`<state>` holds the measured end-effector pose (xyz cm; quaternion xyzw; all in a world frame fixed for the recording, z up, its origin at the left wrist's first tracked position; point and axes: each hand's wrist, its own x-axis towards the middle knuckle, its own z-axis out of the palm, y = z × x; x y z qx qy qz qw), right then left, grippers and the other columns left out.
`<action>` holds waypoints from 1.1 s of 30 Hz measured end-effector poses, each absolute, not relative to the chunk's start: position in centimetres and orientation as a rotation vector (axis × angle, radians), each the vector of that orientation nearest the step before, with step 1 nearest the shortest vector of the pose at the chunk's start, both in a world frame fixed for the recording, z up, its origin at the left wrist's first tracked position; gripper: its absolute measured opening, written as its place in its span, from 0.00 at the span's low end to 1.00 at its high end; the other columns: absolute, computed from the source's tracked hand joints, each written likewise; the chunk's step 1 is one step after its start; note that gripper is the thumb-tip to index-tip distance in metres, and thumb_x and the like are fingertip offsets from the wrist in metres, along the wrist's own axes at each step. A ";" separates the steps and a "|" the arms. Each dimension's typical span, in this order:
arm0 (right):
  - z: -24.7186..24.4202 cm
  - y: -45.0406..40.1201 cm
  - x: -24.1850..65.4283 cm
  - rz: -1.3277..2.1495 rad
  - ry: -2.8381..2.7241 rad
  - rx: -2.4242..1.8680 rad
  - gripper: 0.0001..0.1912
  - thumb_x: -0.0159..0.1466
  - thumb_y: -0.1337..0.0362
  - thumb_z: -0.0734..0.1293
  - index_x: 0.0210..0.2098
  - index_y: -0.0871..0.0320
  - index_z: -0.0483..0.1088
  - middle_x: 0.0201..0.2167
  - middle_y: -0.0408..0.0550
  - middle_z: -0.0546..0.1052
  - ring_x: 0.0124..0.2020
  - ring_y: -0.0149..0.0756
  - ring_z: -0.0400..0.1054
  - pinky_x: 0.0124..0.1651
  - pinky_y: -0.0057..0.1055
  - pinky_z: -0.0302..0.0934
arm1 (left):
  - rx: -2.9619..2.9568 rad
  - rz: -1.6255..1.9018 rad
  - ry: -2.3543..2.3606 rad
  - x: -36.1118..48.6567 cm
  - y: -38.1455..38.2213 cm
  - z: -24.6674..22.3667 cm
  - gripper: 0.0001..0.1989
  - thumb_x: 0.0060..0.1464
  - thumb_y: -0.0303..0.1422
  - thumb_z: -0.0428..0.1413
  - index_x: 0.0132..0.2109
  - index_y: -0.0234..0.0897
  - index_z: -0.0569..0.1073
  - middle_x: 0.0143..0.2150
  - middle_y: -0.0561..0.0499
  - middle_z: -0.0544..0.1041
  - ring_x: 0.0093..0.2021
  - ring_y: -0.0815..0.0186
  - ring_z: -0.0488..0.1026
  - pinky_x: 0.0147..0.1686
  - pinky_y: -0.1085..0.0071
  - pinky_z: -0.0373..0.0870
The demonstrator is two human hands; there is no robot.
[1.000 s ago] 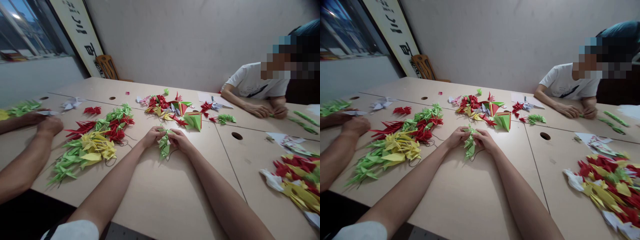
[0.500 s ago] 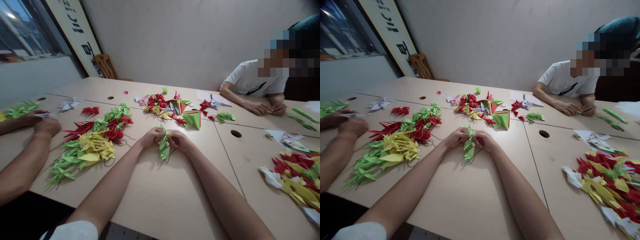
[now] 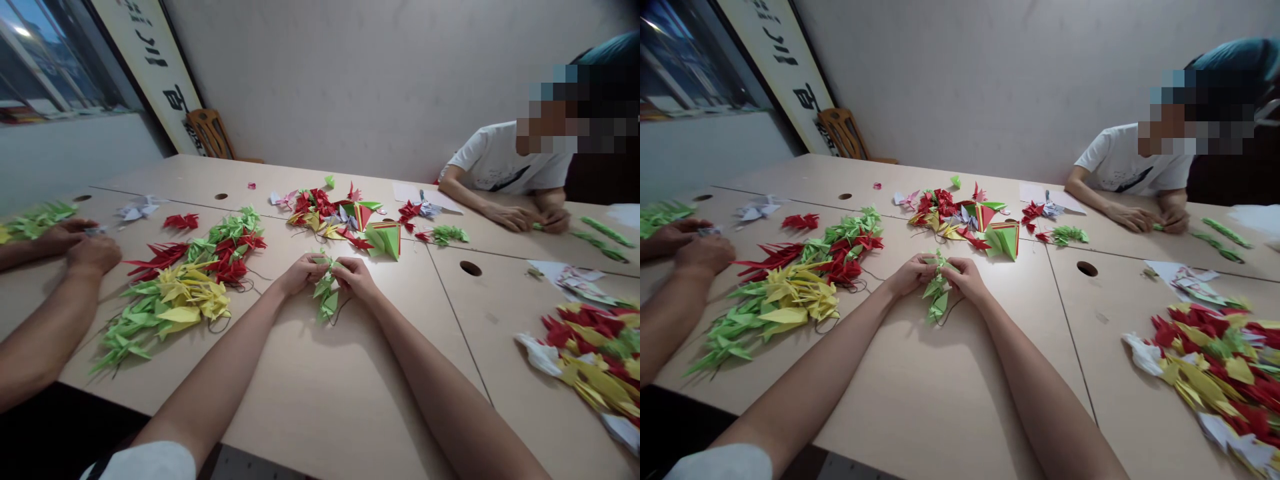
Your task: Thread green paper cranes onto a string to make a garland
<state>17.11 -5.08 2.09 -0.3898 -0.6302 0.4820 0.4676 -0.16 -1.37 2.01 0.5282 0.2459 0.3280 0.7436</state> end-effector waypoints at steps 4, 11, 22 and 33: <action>1.9 -5.0 17.2 1.146 -1.580 -0.974 0.18 0.59 0.54 0.67 0.20 0.59 0.64 0.13 0.37 0.62 0.15 0.24 0.54 0.19 0.24 0.47 | 1.173 0.706 0.531 -0.2 -1.3 1.9 0.16 0.44 0.37 0.64 0.29 0.31 0.67 0.20 0.60 0.55 0.18 0.79 0.47 0.19 0.78 0.40; 2.4 -5.1 17.2 1.255 -1.534 -0.954 0.18 0.57 0.53 0.69 0.20 0.58 0.64 0.14 0.37 0.62 0.14 0.24 0.54 0.19 0.24 0.47 | 1.173 0.695 0.530 -0.2 -1.4 2.1 0.16 0.44 0.37 0.64 0.29 0.31 0.67 0.20 0.59 0.55 0.18 0.79 0.47 0.18 0.78 0.40; 2.6 -5.0 17.2 1.360 -1.503 -0.930 0.23 0.60 0.45 0.65 0.23 0.58 0.63 0.14 0.38 0.65 0.11 0.23 0.54 0.14 0.23 0.43 | 1.337 0.822 0.609 0.1 -1.7 2.4 0.20 0.47 0.44 0.63 0.27 0.32 0.66 0.18 0.60 0.56 0.18 0.79 0.49 0.19 0.76 0.41; 1.7 -4.9 16.7 1.389 -1.371 -0.840 0.22 0.60 0.47 0.67 0.24 0.59 0.62 0.15 0.37 0.65 0.11 0.20 0.52 0.14 0.21 0.40 | 1.180 0.907 0.552 0.5 -1.6 2.1 0.21 0.46 0.43 0.65 0.26 0.33 0.64 0.18 0.62 0.52 0.17 0.80 0.47 0.18 0.78 0.42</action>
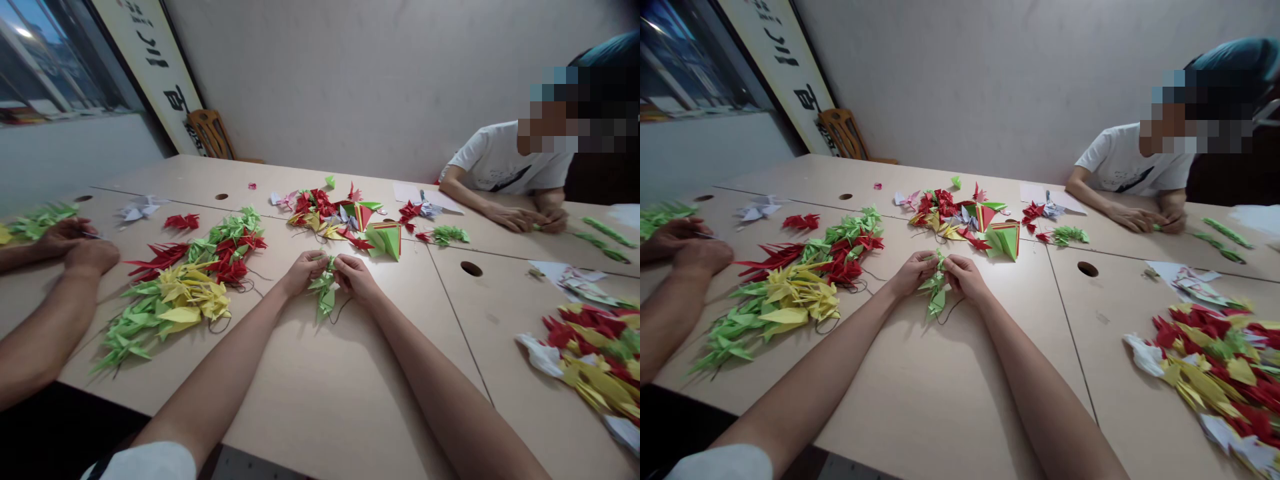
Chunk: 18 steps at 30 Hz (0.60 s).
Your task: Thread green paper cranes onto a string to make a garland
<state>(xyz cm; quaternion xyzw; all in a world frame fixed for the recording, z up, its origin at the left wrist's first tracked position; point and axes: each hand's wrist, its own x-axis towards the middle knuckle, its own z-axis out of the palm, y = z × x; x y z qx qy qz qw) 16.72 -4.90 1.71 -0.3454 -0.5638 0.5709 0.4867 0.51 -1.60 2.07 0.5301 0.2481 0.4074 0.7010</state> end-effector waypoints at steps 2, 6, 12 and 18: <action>1.7 -5.0 16.8 1.453 -1.349 -0.825 0.22 0.60 0.47 0.67 0.24 0.59 0.62 0.16 0.37 0.66 0.11 0.20 0.52 0.14 0.21 0.39 | 1.144 0.891 0.529 0.5 -1.6 2.0 0.20 0.45 0.41 0.65 0.26 0.32 0.64 0.18 0.62 0.52 0.17 0.80 0.47 0.17 0.78 0.41; 1.7 -5.0 17.2 1.613 -1.310 -0.779 0.21 0.59 0.48 0.68 0.26 0.59 0.62 0.16 0.37 0.65 0.11 0.21 0.52 0.13 0.21 0.40 | 1.094 0.826 0.506 0.4 -1.7 2.2 0.19 0.44 0.40 0.66 0.27 0.32 0.66 0.18 0.61 0.54 0.17 0.80 0.47 0.16 0.79 0.41; 1.3 -4.7 17.6 1.706 -1.257 -0.737 0.20 0.59 0.48 0.69 0.27 0.59 0.63 0.16 0.36 0.63 0.12 0.21 0.52 0.12 0.20 0.40 | 1.084 0.801 0.494 0.6 -2.1 2.5 0.19 0.43 0.40 0.67 0.27 0.31 0.67 0.18 0.60 0.56 0.16 0.80 0.47 0.16 0.80 0.42; 1.0 -4.5 17.0 1.620 -1.221 -0.704 0.19 0.60 0.49 0.68 0.28 0.59 0.63 0.17 0.37 0.66 0.10 0.20 0.52 0.12 0.20 0.38 | 1.090 0.949 0.507 1.1 -2.4 2.6 0.19 0.44 0.41 0.66 0.26 0.31 0.69 0.17 0.59 0.59 0.16 0.80 0.50 0.16 0.80 0.46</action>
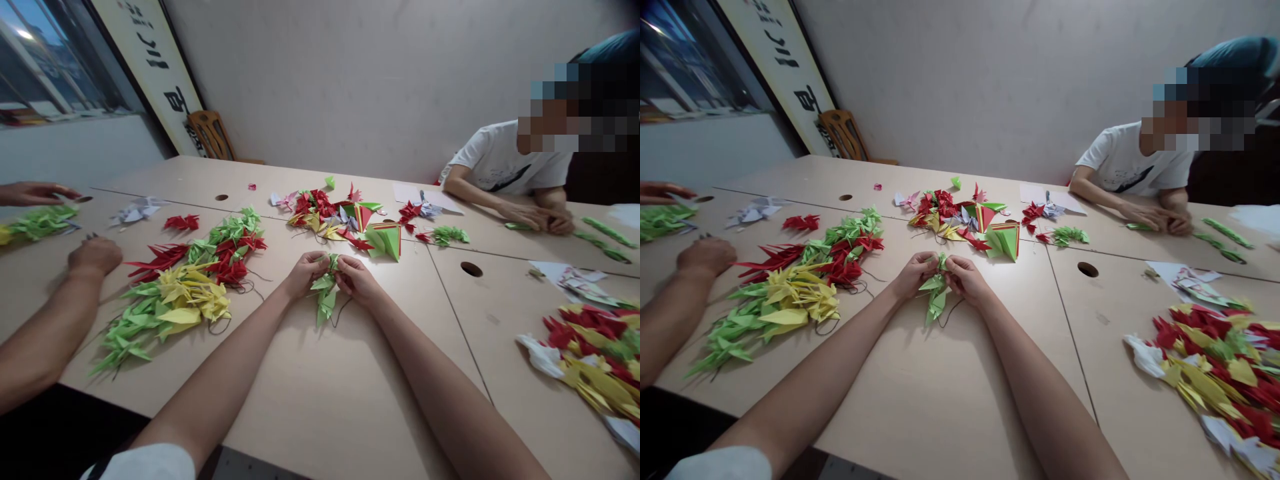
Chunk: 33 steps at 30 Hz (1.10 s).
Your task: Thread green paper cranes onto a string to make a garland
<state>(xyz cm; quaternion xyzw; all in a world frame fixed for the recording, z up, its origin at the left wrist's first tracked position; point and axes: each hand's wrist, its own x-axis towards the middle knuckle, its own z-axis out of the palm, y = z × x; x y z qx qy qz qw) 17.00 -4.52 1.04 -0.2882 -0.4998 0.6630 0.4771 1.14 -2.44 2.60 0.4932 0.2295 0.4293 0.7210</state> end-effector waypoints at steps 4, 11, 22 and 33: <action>1.2 -4.7 16.7 1.614 -1.191 -0.707 0.19 0.59 0.49 0.69 0.28 0.58 0.63 0.17 0.36 0.66 0.10 0.20 0.51 0.12 0.20 0.38 | 1.063 0.920 0.510 1.2 -2.5 2.5 0.20 0.43 0.43 0.66 0.29 0.31 0.70 0.22 0.54 0.69 0.18 0.76 0.61 0.18 0.79 0.54; 1.8 -4.9 17.5 1.762 -1.201 -0.706 0.19 0.57 0.50 0.71 0.28 0.59 0.64 0.17 0.37 0.65 0.11 0.21 0.51 0.11 0.20 0.39 | 1.086 0.792 0.482 0.5 -1.9 2.3 0.19 0.43 0.41 0.66 0.26 0.30 0.70 0.16 0.59 0.57 0.16 0.80 0.47 0.16 0.79 0.41; 1.4 -4.9 15.7 1.540 -1.113 -0.734 0.21 0.59 0.46 0.69 0.30 0.56 0.60 0.16 0.34 0.65 0.09 0.20 0.49 0.11 0.20 0.39 | 1.100 1.069 0.603 1.7 -2.7 2.7 0.22 0.40 0.45 0.67 0.26 0.32 0.68 0.16 0.59 0.61 0.16 0.77 0.55 0.17 0.78 0.49; 1.5 -5.0 15.7 1.535 -1.117 -0.755 0.22 0.57 0.44 0.69 0.31 0.56 0.62 0.17 0.35 0.65 0.10 0.20 0.50 0.12 0.21 0.39 | 1.213 1.142 0.655 1.8 -2.9 2.7 0.21 0.43 0.46 0.65 0.25 0.32 0.69 0.18 0.57 0.63 0.18 0.76 0.55 0.18 0.77 0.50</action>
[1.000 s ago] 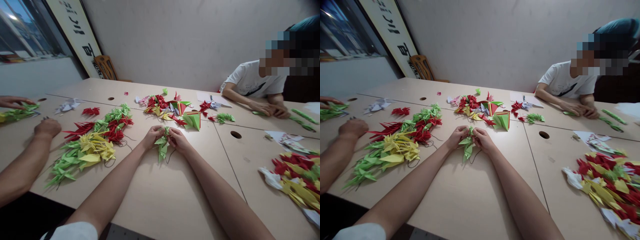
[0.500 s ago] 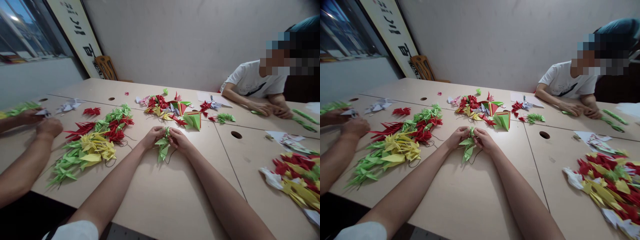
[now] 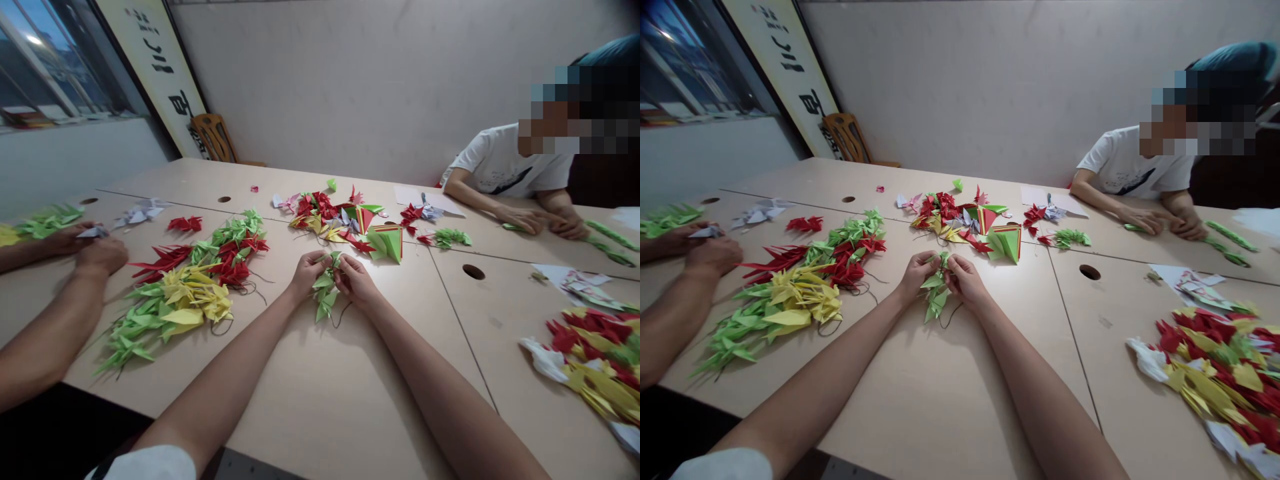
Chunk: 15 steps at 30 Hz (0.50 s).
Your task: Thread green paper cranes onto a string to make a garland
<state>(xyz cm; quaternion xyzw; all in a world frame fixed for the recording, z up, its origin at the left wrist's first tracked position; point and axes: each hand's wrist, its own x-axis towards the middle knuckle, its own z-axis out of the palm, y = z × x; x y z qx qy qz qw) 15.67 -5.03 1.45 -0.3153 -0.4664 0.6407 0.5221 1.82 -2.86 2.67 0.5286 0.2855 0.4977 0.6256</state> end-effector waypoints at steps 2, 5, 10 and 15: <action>1.4 -5.0 15.6 1.528 -1.117 -0.759 0.22 0.58 0.45 0.69 0.32 0.56 0.62 0.17 0.35 0.65 0.10 0.20 0.49 0.12 0.21 0.38 | 1.233 1.182 0.673 1.8 -3.0 2.8 0.21 0.43 0.45 0.65 0.24 0.32 0.68 0.17 0.57 0.62 0.18 0.77 0.54 0.19 0.77 0.49; 1.4 -5.0 15.5 1.526 -1.119 -0.753 0.21 0.59 0.45 0.68 0.31 0.56 0.62 0.17 0.35 0.66 0.10 0.20 0.50 0.12 0.21 0.38 | 1.214 1.181 0.680 1.8 -3.0 2.9 0.21 0.43 0.45 0.65 0.24 0.32 0.68 0.17 0.58 0.62 0.18 0.76 0.55 0.18 0.77 0.50; 1.8 -5.2 16.1 1.591 -1.172 -0.743 0.21 0.59 0.46 0.68 0.30 0.57 0.61 0.17 0.35 0.65 0.11 0.20 0.51 0.13 0.20 0.40 | 1.099 0.999 0.571 1.3 -2.8 2.9 0.20 0.43 0.44 0.66 0.26 0.33 0.68 0.17 0.58 0.62 0.16 0.77 0.54 0.17 0.78 0.48; 2.3 -5.1 17.4 1.749 -1.298 -0.750 0.21 0.59 0.47 0.68 0.27 0.58 0.61 0.14 0.35 0.63 0.11 0.21 0.49 0.12 0.20 0.40 | 1.075 0.817 0.497 0.4 -2.2 2.7 0.20 0.40 0.41 0.67 0.24 0.30 0.68 0.16 0.60 0.55 0.16 0.80 0.46 0.16 0.79 0.38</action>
